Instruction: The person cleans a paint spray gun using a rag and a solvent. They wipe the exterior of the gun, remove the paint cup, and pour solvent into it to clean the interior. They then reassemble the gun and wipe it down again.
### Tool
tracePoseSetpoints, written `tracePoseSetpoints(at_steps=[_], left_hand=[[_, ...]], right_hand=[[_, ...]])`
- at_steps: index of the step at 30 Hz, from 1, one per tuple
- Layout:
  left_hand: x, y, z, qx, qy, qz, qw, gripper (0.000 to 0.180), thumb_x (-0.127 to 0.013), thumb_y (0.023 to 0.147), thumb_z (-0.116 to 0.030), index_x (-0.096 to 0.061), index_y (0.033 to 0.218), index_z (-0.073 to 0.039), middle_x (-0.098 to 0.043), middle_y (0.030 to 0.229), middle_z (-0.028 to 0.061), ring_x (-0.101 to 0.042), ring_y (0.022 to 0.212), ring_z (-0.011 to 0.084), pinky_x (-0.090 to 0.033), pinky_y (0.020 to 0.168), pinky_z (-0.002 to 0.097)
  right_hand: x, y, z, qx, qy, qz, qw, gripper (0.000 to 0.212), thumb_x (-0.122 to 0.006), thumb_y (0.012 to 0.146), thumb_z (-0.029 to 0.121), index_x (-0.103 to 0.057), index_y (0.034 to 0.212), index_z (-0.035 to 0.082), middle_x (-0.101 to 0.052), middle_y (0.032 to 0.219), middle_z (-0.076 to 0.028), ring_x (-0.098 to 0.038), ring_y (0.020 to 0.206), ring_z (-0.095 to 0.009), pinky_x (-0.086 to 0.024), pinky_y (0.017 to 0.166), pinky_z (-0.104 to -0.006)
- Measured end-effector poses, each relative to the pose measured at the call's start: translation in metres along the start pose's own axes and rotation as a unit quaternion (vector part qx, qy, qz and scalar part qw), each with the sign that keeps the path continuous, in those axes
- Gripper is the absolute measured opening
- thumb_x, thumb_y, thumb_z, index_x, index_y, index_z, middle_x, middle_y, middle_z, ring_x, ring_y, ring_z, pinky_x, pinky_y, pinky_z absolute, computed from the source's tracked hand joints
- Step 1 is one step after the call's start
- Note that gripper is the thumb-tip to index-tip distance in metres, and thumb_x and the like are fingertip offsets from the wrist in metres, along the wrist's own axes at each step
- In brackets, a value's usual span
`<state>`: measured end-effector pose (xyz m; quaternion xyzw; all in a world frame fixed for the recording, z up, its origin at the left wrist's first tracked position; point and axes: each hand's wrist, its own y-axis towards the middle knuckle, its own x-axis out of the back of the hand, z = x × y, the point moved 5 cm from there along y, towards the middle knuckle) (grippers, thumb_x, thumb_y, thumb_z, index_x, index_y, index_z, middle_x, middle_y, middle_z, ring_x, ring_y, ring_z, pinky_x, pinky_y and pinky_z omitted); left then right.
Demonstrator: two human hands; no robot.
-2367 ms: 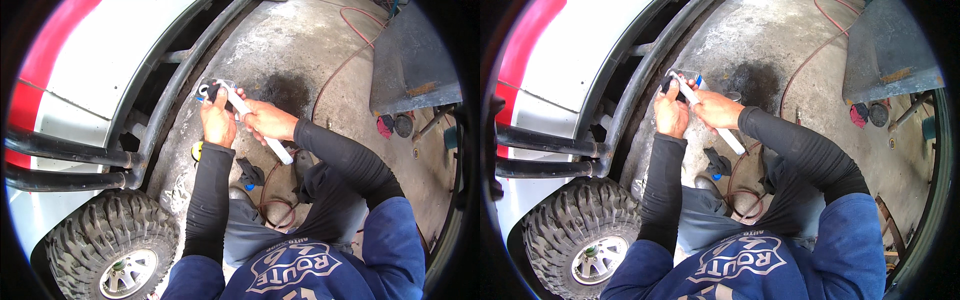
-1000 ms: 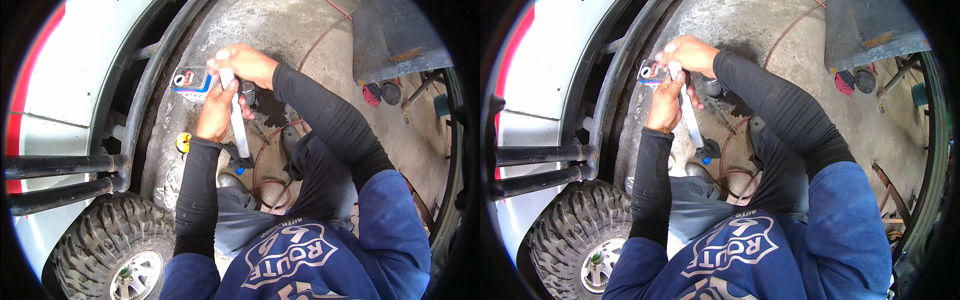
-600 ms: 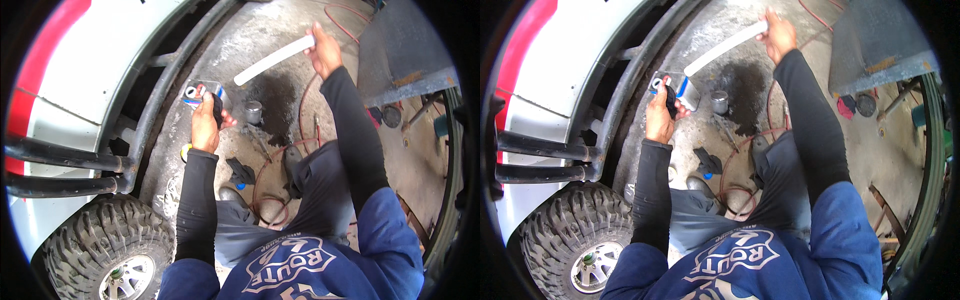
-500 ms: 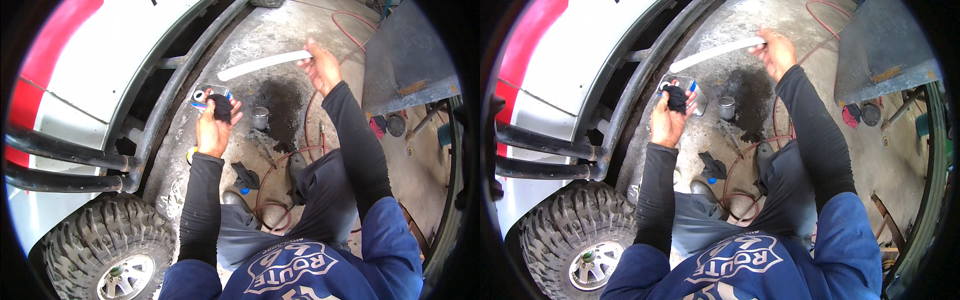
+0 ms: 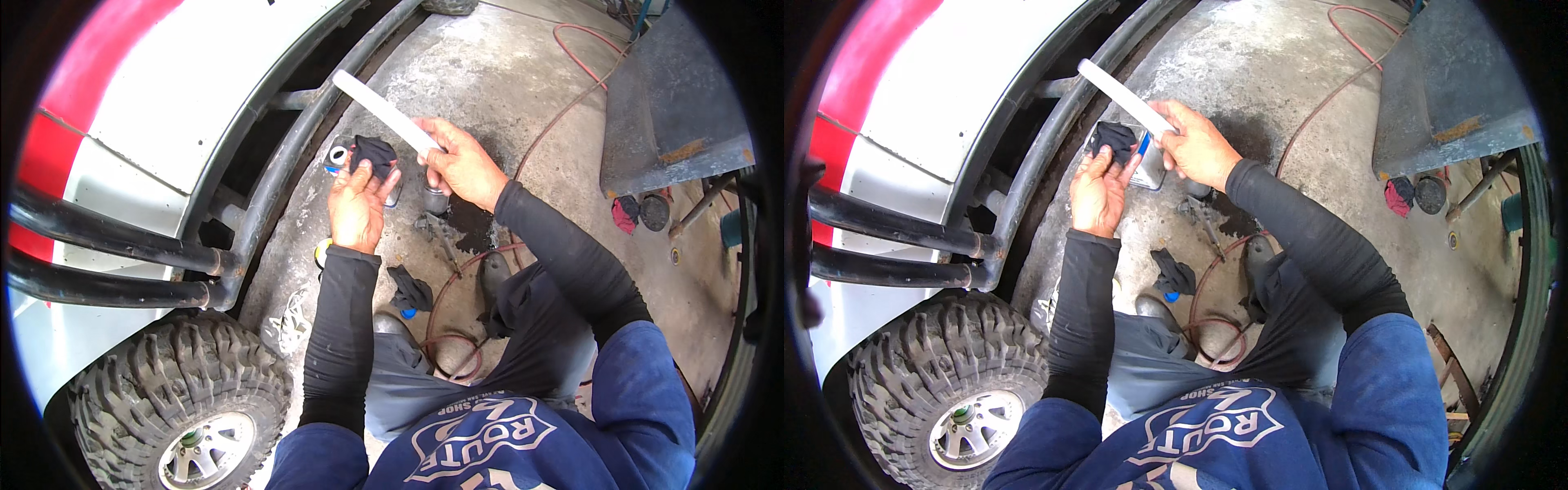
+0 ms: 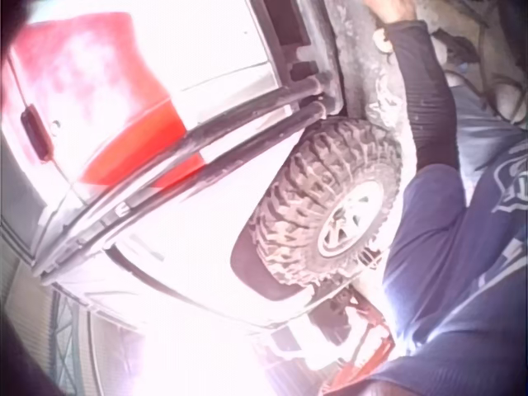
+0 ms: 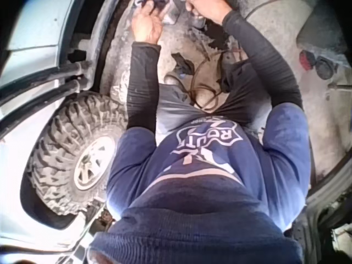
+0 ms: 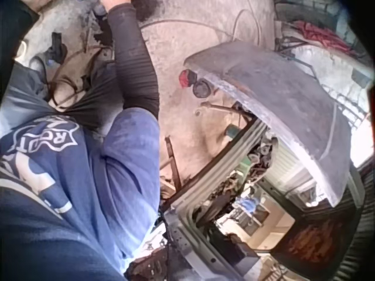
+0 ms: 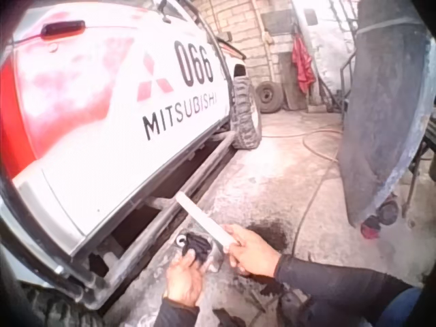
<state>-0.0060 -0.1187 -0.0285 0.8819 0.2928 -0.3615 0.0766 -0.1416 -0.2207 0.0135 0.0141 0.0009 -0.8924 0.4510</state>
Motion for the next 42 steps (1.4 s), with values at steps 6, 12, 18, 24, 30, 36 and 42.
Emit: tracePoseSetpoints(at_steps=[6,12,18,24,30,36,42], left_hand=[[0.001,0.000,-0.009,-0.050,0.038,0.019,0.998,0.012,-0.060,0.094,-0.006,-0.059,0.106,-0.008,-0.066,0.102,0.0030,-0.065,0.091,0.0151,-0.055,0.082,0.0346],[-0.005,-0.004,0.000,-0.051,0.055,-0.019,0.997,0.025,-0.062,0.093,-0.005,-0.054,0.115,-0.011,-0.065,0.098,-0.0005,-0.064,0.088,0.0123,-0.052,0.074,0.0280],[0.002,-0.001,-0.012,-0.059,0.029,-0.045,0.997,0.017,-0.057,0.095,-0.005,-0.054,0.112,-0.003,-0.065,0.099,0.0091,-0.067,0.089,0.0228,-0.055,0.076,0.0366],[0.036,0.009,-0.041,-0.154,0.003,-0.140,0.978,0.012,-0.055,0.096,-0.006,-0.056,0.105,0.002,-0.062,0.098,0.0111,-0.062,0.089,0.0221,-0.054,0.076,0.0401],[0.067,0.008,-0.094,-0.191,-0.012,-0.217,0.957,0.024,-0.052,0.100,-0.020,-0.054,0.109,0.002,-0.063,0.095,0.0124,-0.064,0.086,0.0222,-0.054,0.072,0.0343],[0.025,0.004,-0.053,-0.074,-0.093,0.028,0.993,0.040,-0.043,0.103,-0.030,-0.050,0.127,0.002,-0.058,0.125,0.0178,-0.054,0.120,0.0354,-0.046,0.099,0.0456],[-0.028,-0.014,-0.008,0.012,-0.076,0.173,0.982,0.031,-0.049,0.101,-0.019,-0.054,0.126,-0.002,-0.061,0.125,0.0148,-0.058,0.115,0.0257,-0.045,0.103,0.0427]], right_hand=[[-0.019,-0.005,-0.010,0.037,-0.215,0.027,0.976,0.026,-0.044,0.096,0.007,-0.045,0.120,-0.002,-0.063,0.095,-0.028,-0.064,0.093,-0.042,-0.049,0.080,-0.0460],[-0.023,-0.008,-0.018,0.029,-0.174,0.029,0.984,0.015,-0.044,0.100,0.014,-0.049,0.093,0.002,-0.049,0.070,-0.003,-0.047,0.060,-0.011,-0.042,0.056,-0.0313],[-0.025,-0.016,-0.016,0.018,-0.261,0.076,0.962,0.020,-0.045,0.100,0.019,-0.049,0.090,0.002,-0.046,0.064,-0.001,-0.046,0.058,-0.011,-0.042,0.055,-0.0307],[-0.033,-0.025,-0.004,0.053,-0.257,0.131,0.956,0.017,-0.047,0.099,0.017,-0.050,0.091,0.003,-0.046,0.065,-0.002,-0.045,0.059,-0.010,-0.041,0.056,-0.0294],[-0.014,-0.037,0.020,0.102,-0.340,0.133,0.925,0.031,-0.049,0.100,0.027,-0.057,0.098,-0.002,-0.055,0.072,-0.013,-0.057,0.068,-0.019,-0.045,0.065,-0.0389],[-0.009,-0.022,0.030,0.174,-0.253,-0.058,0.950,0.030,-0.052,0.101,0.028,-0.056,0.094,-0.001,-0.049,0.072,-0.009,-0.044,0.068,-0.012,-0.043,0.063,-0.0308],[-0.023,-0.015,0.009,0.139,-0.208,-0.061,0.966,0.026,-0.051,0.098,0.018,-0.050,0.116,0.000,-0.063,0.086,-0.028,-0.063,0.084,-0.046,-0.048,0.070,-0.0493]])
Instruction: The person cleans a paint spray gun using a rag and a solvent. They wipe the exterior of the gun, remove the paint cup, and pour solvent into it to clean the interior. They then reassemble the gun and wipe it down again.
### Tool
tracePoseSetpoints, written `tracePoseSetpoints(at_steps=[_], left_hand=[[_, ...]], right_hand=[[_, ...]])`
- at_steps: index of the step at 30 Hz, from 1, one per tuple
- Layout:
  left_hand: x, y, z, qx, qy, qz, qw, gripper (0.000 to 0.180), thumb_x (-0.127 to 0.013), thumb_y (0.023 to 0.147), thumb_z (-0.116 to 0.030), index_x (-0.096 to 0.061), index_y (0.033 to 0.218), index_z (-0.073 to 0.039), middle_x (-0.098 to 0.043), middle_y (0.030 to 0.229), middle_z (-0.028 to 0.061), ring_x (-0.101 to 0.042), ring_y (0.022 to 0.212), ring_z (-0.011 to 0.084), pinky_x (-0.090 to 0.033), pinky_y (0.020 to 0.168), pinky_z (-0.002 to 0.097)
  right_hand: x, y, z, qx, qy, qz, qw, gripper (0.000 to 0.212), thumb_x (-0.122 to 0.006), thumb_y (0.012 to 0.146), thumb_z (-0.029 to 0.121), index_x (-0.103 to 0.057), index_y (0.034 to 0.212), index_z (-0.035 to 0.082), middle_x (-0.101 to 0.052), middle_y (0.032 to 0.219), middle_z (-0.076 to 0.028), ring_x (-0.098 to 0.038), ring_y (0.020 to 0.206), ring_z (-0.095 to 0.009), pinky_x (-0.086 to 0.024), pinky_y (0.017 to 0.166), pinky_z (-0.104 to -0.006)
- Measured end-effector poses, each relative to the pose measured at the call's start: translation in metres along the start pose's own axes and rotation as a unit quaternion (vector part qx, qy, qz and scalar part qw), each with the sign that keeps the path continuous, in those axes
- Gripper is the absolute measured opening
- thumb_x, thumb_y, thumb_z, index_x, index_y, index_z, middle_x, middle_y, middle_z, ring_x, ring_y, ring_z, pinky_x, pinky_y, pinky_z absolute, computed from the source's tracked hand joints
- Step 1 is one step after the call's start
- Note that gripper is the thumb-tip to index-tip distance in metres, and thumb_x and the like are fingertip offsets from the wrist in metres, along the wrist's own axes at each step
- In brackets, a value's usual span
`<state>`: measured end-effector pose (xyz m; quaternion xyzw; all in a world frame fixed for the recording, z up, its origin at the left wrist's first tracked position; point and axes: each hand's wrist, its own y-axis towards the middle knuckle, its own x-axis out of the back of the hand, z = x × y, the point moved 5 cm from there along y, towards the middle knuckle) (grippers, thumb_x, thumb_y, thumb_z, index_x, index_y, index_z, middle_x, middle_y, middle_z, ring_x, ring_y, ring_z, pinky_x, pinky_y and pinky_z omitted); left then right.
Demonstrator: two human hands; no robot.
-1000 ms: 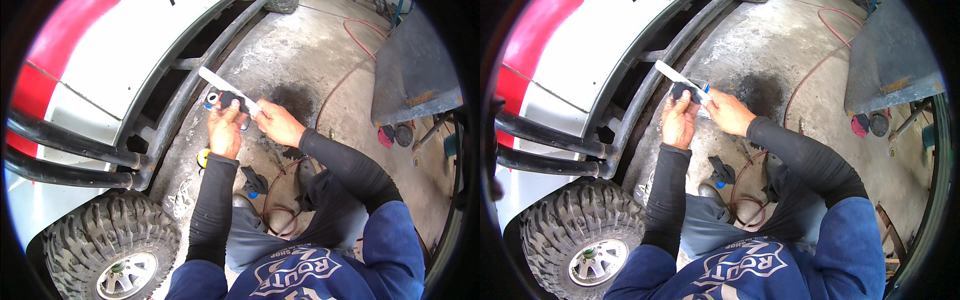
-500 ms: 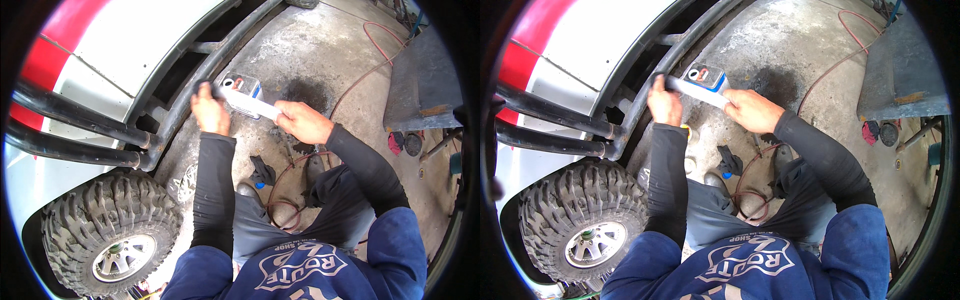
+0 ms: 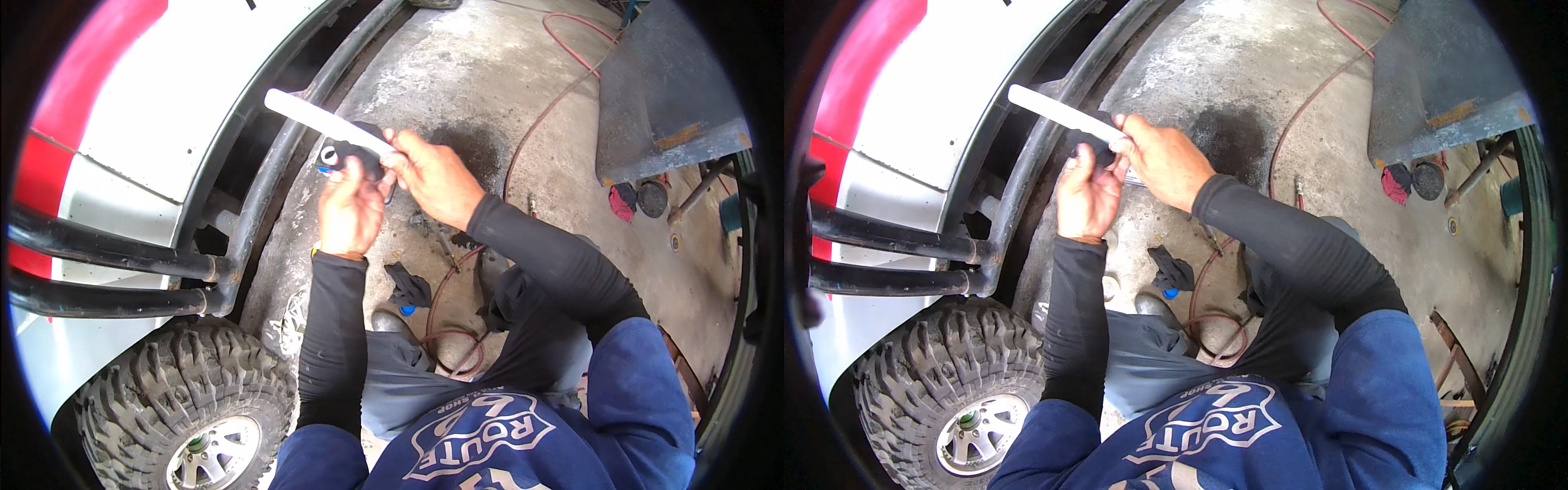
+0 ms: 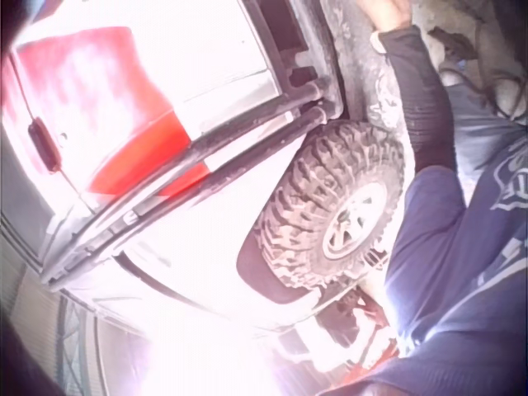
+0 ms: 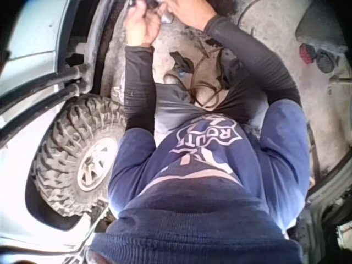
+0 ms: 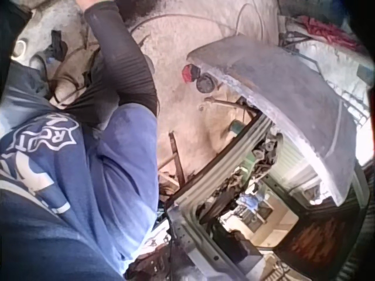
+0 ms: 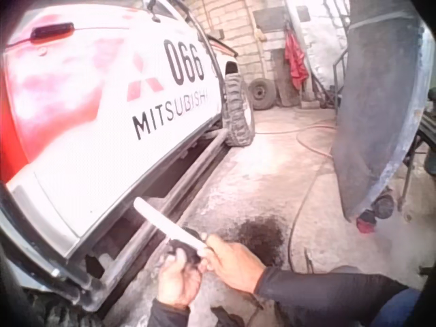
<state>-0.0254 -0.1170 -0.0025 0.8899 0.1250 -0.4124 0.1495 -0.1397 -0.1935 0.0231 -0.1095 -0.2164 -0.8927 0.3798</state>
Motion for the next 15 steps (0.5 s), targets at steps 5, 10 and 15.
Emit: tracePoseSetpoints(at_steps=[5,10,15], left_hand=[[0.007,-0.003,0.016,-0.059,0.084,-0.164,0.981,0.014,-0.056,0.096,-0.008,-0.059,0.109,-0.003,-0.067,0.102,0.0071,-0.063,0.094,0.0172,-0.050,0.086,0.0340],[0.015,0.004,-0.012,-0.116,0.095,-0.152,0.977,0.019,-0.051,0.099,-0.011,-0.055,0.107,0.005,-0.064,0.103,0.0169,-0.064,0.099,0.0281,-0.051,0.093,0.0407],[0.047,0.003,-0.043,-0.146,0.074,-0.211,0.964,0.011,-0.055,0.096,-0.008,-0.056,0.100,0.002,-0.065,0.095,0.0162,-0.065,0.090,0.0273,-0.054,0.085,0.0409]], right_hand=[[-0.007,-0.004,-0.004,0.015,-0.095,0.033,0.995,0.035,-0.049,0.098,0.017,-0.046,0.125,-0.005,-0.063,0.092,-0.030,-0.062,0.087,-0.046,-0.049,0.074,-0.0497],[-0.004,-0.013,0.002,-0.057,-0.096,0.125,0.986,0.021,-0.049,0.097,0.015,-0.048,0.106,-0.004,-0.061,0.087,-0.031,-0.060,0.086,-0.048,-0.046,0.071,-0.0504],[0.005,-0.021,0.016,-0.043,-0.082,0.163,0.982,0.018,-0.052,0.097,0.017,-0.051,0.101,-0.001,-0.060,0.078,-0.027,-0.062,0.080,-0.045,-0.047,0.066,-0.0464]])
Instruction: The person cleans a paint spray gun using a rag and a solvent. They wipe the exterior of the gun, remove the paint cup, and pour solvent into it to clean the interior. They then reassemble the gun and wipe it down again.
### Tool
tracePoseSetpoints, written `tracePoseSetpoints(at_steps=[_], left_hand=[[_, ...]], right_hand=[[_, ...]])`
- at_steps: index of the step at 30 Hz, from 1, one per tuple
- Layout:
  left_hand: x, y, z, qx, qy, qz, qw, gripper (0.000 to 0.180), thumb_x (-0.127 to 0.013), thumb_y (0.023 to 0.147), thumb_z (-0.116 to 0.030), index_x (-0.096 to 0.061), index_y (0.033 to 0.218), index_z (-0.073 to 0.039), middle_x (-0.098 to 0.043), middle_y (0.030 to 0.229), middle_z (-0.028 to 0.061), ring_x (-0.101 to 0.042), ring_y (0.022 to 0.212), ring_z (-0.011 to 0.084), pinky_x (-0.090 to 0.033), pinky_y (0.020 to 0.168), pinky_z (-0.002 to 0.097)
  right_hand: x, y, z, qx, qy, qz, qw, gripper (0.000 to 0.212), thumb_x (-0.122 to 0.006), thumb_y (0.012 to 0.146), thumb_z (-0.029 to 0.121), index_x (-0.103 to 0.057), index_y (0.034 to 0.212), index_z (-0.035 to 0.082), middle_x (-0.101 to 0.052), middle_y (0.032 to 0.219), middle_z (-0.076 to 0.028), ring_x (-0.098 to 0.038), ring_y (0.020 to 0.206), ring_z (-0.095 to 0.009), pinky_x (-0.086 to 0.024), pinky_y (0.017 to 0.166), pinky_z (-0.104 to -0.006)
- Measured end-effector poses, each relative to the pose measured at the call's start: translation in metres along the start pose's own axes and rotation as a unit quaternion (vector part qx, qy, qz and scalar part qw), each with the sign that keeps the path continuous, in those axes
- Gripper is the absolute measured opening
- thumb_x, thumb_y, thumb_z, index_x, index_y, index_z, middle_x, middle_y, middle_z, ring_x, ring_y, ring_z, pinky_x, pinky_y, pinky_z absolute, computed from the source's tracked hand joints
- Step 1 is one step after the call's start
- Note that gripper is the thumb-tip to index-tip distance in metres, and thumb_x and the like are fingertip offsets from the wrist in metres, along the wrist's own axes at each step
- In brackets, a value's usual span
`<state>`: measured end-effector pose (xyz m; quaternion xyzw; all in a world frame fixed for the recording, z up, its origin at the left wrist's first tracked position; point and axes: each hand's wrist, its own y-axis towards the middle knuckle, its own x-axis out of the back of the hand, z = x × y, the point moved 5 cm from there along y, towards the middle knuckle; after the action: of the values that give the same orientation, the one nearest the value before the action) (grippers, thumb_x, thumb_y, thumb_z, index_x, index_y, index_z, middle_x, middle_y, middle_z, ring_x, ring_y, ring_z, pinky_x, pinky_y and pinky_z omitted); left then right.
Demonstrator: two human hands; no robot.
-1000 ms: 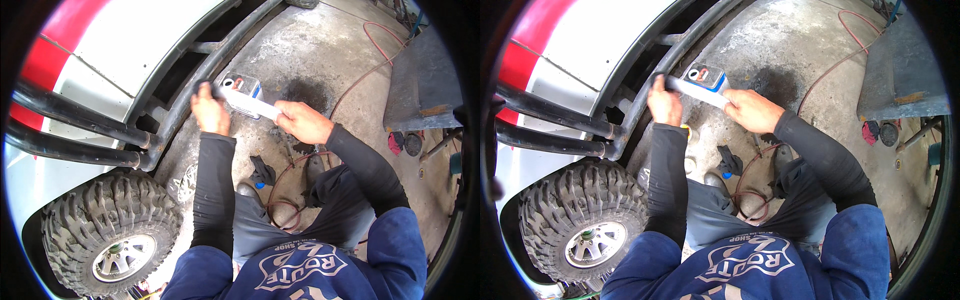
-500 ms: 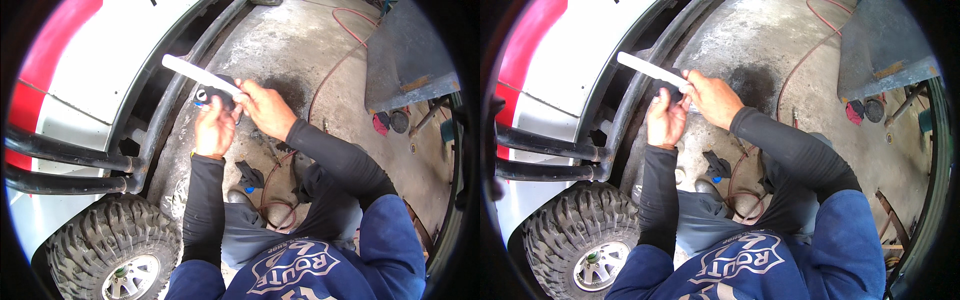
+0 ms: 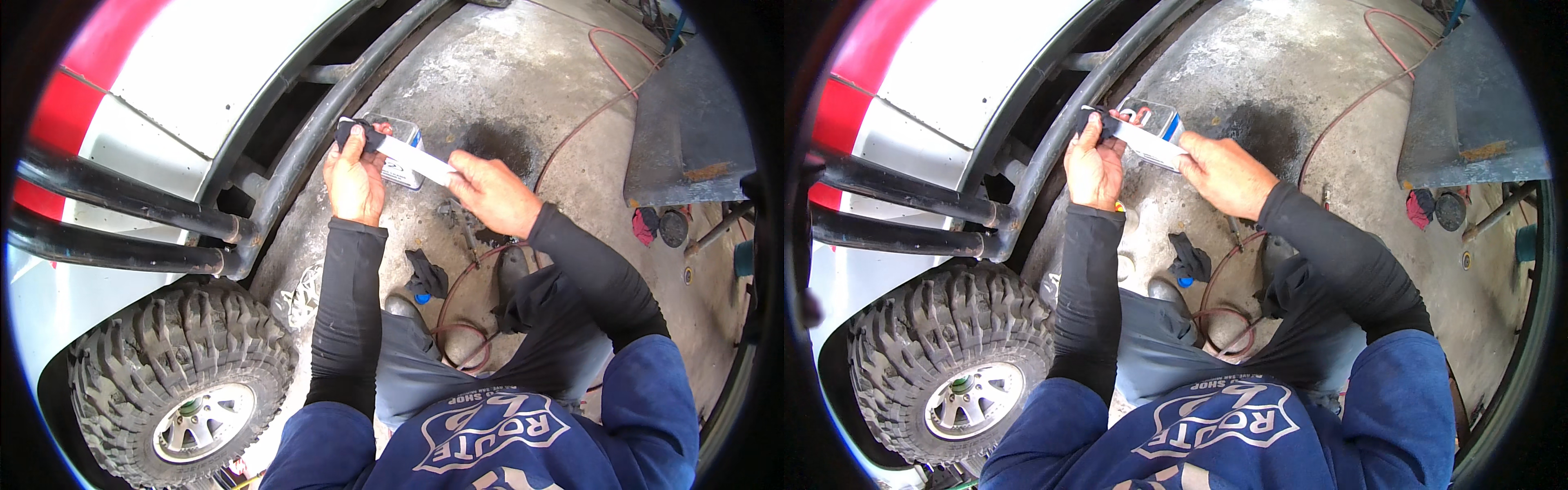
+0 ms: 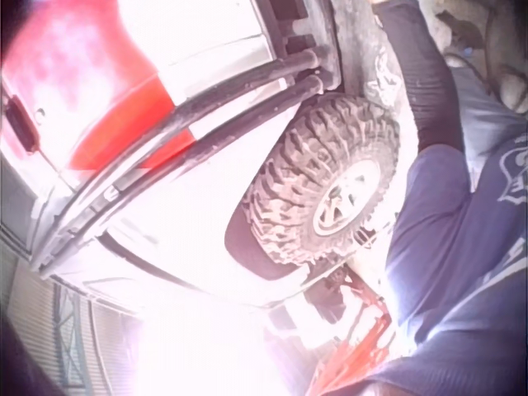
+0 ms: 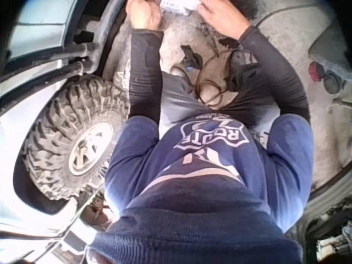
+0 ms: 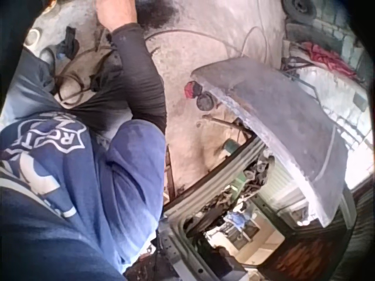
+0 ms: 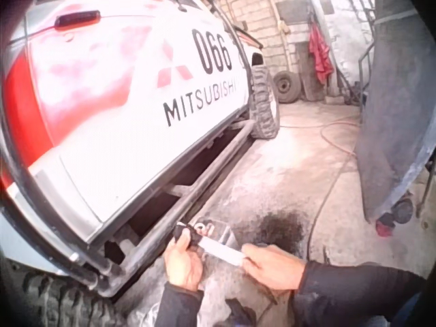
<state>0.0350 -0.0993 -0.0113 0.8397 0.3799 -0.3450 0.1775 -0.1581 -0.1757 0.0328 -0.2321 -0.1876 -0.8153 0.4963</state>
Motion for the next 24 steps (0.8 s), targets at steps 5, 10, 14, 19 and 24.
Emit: tracePoseSetpoints(at_steps=[5,10,14,19,24], left_hand=[[0.046,0.018,-0.048,-0.054,-0.020,-0.211,0.976,0.018,-0.049,0.099,-0.016,-0.056,0.096,0.000,-0.064,0.083,0.0134,-0.063,0.075,0.0261,-0.055,0.084,0.0435],[0.014,0.004,-0.026,0.016,0.065,0.037,0.997,0.034,-0.049,0.101,-0.028,-0.053,0.117,0.002,-0.064,0.110,0.0195,-0.063,0.104,0.0337,-0.049,0.097,0.0484],[-0.033,-0.020,0.002,0.091,-0.042,0.206,0.973,0.043,-0.042,0.103,-0.030,-0.043,0.134,-0.002,-0.053,0.133,0.0239,-0.053,0.123,0.0378,-0.043,0.106,0.0507],[-0.044,-0.029,0.013,0.082,0.037,0.167,0.982,0.033,-0.056,0.099,-0.023,-0.055,0.124,-0.002,-0.063,0.116,0.0133,-0.060,0.114,0.0260,-0.053,0.092,0.0407],[-0.032,-0.020,0.013,0.018,0.029,0.090,0.995,0.019,-0.060,0.096,-0.017,-0.060,0.110,-0.005,-0.067,0.105,0.0080,-0.064,0.106,0.0244,-0.053,0.084,0.0381]], right_hand=[[0.015,-0.008,-0.006,0.049,-0.046,0.006,0.998,0.013,-0.053,0.096,0.011,-0.049,0.088,0.001,-0.048,0.061,-0.008,-0.048,0.056,-0.014,-0.042,0.054,-0.0327],[0.010,0.001,-0.028,-0.135,0.429,0.026,0.893,0.023,-0.050,0.100,0.023,-0.050,0.085,0.005,-0.040,0.054,0.001,-0.036,0.035,-0.006,-0.027,0.031,-0.0234],[-0.007,-0.002,-0.036,-0.247,0.512,0.108,0.815,0.046,-0.048,0.099,0.047,-0.053,0.078,0.006,-0.035,0.046,0.004,-0.034,0.029,-0.009,-0.026,0.027,-0.0245],[-0.018,-0.006,-0.045,-0.273,0.533,0.164,0.784,0.050,-0.046,0.098,0.055,-0.057,0.089,0.006,-0.038,0.053,0.005,-0.035,0.034,-0.006,-0.028,0.031,-0.0234],[-0.016,-0.002,-0.042,-0.180,0.477,0.128,0.851,0.045,-0.047,0.100,0.048,-0.060,0.097,0.005,-0.045,0.061,0.004,-0.038,0.041,-0.004,-0.029,0.033,-0.0215]])
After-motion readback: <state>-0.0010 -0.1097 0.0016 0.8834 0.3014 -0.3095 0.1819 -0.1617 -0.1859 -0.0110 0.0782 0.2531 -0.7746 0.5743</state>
